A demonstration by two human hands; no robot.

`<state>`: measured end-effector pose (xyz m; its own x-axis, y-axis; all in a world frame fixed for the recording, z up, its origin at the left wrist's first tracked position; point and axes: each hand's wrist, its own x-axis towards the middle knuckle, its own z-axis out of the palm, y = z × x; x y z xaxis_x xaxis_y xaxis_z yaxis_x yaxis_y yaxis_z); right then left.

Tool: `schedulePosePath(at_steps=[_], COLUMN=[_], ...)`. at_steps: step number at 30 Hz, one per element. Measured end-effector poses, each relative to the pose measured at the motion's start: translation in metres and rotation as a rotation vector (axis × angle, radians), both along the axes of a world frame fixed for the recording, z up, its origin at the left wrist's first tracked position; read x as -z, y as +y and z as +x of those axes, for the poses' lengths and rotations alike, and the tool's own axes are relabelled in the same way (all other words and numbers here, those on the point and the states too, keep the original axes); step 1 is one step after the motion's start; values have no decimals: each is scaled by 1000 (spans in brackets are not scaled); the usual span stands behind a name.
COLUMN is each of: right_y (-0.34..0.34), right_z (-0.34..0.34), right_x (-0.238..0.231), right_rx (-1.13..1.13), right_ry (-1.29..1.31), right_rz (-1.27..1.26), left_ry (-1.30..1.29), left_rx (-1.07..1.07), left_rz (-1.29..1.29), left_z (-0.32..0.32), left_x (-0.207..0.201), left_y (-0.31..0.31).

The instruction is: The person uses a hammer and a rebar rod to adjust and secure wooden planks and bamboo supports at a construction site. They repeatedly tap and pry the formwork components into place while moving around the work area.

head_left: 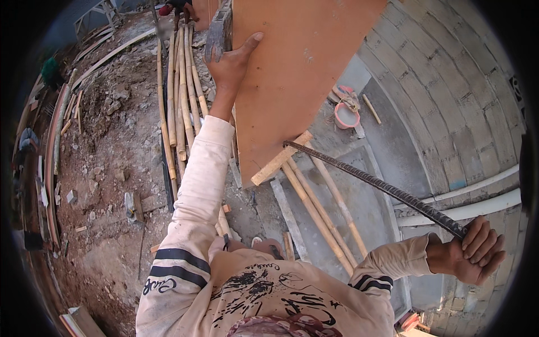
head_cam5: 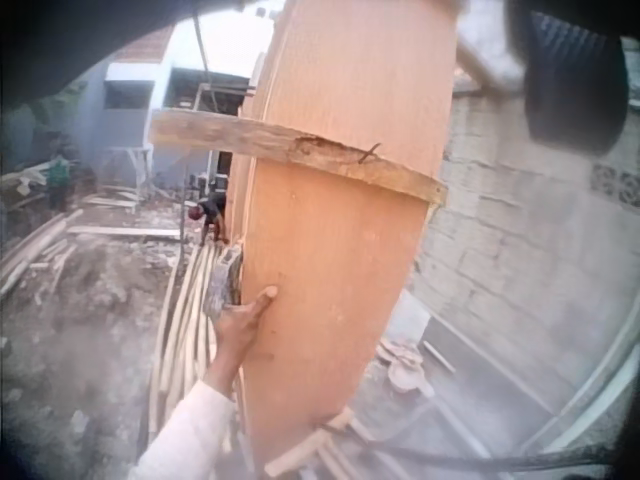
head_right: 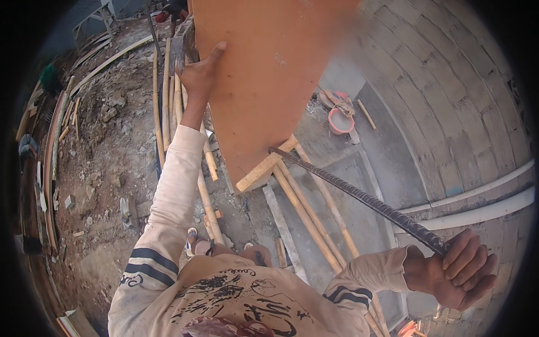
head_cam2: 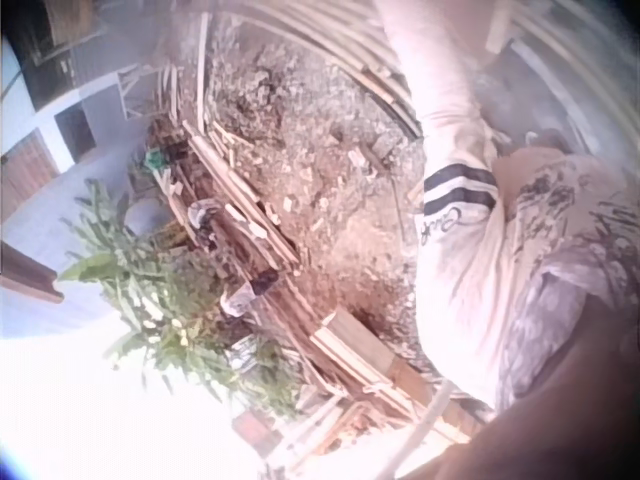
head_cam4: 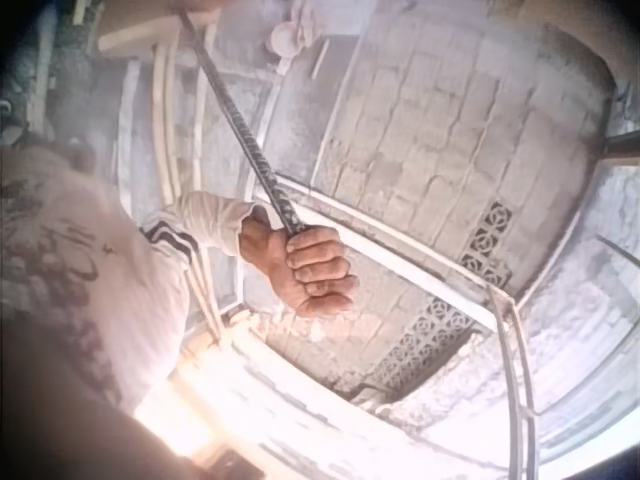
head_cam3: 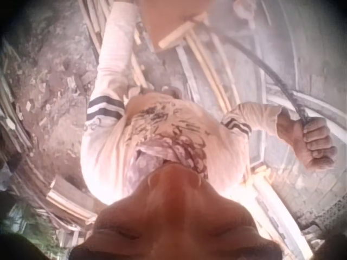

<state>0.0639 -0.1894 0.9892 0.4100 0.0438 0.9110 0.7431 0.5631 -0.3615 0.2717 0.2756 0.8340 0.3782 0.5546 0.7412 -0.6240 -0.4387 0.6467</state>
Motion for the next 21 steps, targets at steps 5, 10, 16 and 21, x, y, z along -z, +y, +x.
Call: schedulePosePath(at_steps=[5, 10, 16, 21], right_y=[-54, -107, -180, -94], right_z=[-18, -30, -59, 8], right_x=[28, 79, 158, 45], right_rx=[206, 136, 235, 171], right_ry=[-32, -82, -29, -46], right_rz=[193, 304, 445, 187], left_ry=[57, -81, 84, 15], left_rx=[-212, 20, -10, 61], left_rz=[179, -94, -229, -194], left_z=[9, 0, 2, -7], left_x=[19, -5, -11, -9], left_y=[25, 0, -6, 0])
